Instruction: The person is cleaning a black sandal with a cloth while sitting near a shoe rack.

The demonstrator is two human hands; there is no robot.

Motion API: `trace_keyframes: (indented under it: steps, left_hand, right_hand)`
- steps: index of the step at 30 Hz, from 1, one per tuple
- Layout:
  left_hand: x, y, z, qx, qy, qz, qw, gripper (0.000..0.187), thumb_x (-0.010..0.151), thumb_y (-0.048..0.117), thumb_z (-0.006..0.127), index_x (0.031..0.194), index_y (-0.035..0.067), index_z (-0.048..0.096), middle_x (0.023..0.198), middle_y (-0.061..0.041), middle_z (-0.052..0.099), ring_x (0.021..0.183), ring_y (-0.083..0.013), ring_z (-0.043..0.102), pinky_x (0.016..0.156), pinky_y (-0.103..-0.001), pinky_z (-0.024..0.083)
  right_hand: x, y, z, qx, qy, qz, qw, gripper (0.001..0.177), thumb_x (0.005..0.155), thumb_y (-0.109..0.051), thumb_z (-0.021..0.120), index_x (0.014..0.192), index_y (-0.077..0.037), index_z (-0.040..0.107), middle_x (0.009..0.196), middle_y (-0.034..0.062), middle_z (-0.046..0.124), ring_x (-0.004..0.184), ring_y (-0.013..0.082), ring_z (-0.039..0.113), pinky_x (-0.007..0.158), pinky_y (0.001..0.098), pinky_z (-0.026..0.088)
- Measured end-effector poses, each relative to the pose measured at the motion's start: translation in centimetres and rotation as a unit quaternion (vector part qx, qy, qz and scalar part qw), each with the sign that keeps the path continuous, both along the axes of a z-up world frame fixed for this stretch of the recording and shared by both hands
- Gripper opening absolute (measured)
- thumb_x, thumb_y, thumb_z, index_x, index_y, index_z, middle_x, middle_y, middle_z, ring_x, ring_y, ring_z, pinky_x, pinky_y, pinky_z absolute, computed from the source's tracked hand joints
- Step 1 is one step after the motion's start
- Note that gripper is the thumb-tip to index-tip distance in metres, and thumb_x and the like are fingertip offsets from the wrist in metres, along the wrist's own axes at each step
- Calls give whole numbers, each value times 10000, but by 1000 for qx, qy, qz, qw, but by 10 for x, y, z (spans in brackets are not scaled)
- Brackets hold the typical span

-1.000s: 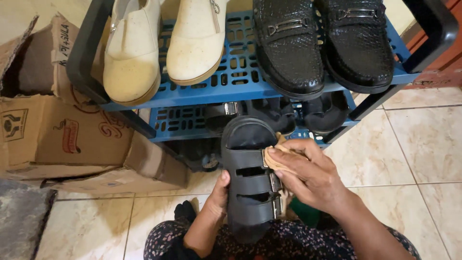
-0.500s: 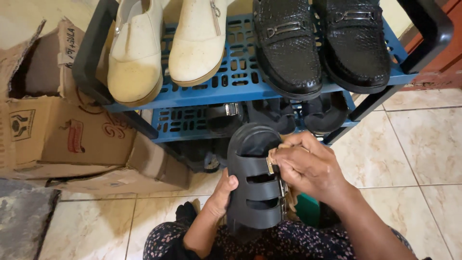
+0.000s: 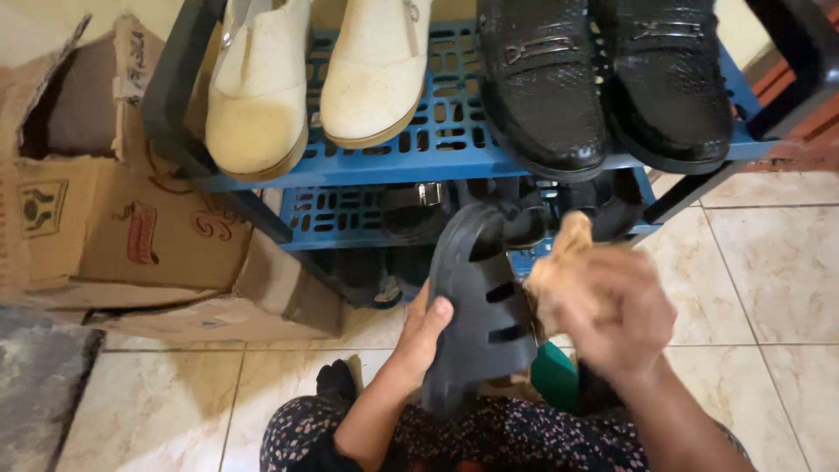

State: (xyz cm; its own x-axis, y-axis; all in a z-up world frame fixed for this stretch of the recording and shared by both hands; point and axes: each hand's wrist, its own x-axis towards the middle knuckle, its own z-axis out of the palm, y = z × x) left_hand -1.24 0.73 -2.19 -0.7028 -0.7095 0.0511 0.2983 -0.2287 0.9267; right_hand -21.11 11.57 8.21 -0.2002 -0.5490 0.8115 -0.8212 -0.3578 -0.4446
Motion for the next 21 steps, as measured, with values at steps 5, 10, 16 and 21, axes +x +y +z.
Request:
trace_keyframes:
  steps: [5, 10, 16, 21]
  left_hand:
    - [-5, -1, 17, -14, 29, 52, 998, 684, 1030, 510, 477, 1511, 26, 444, 1414, -99, 590, 1274, -167, 564, 1092, -324, 447]
    - [3, -5, -4, -43, 36, 67, 996, 670, 1045, 477, 506, 1510, -1, 450, 1356, -129, 619, 1213, -184, 594, 1053, -334, 480]
    - [14, 1, 9, 107, 100, -23, 989, 710, 1083, 553, 454, 1380, -82, 565, 1259, -154, 684, 1091, -234, 676, 955, -373, 566]
    - [28, 12, 53, 200, 120, -58, 971, 861, 941, 729, 300, 1434, 53, 507, 1291, -120, 664, 1142, -233, 681, 983, -393, 575]
  right_hand:
    - [34, -18, -11, 9, 195, 87, 977, 267, 807, -235, 862, 1005, -132, 716, 1147, 10, 688, 962, 180, 627, 767, 298, 511]
    - [12, -30, -44, 22, 226, 87, 970, 236, 815, -274, 897, 981, -176, 760, 1162, -27, 711, 933, 122, 571, 750, 274, 437]
    - [12, -27, -27, 68, -17, 163, 984, 132, 915, -64, 742, 1044, -58, 716, 1071, 17, 733, 1079, 188, 650, 931, 314, 556]
    - [4, -26, -46, 83, -273, 74, 956, 87, 1032, -74, 630, 1055, -9, 683, 1057, 107, 705, 976, 175, 635, 872, 307, 533]
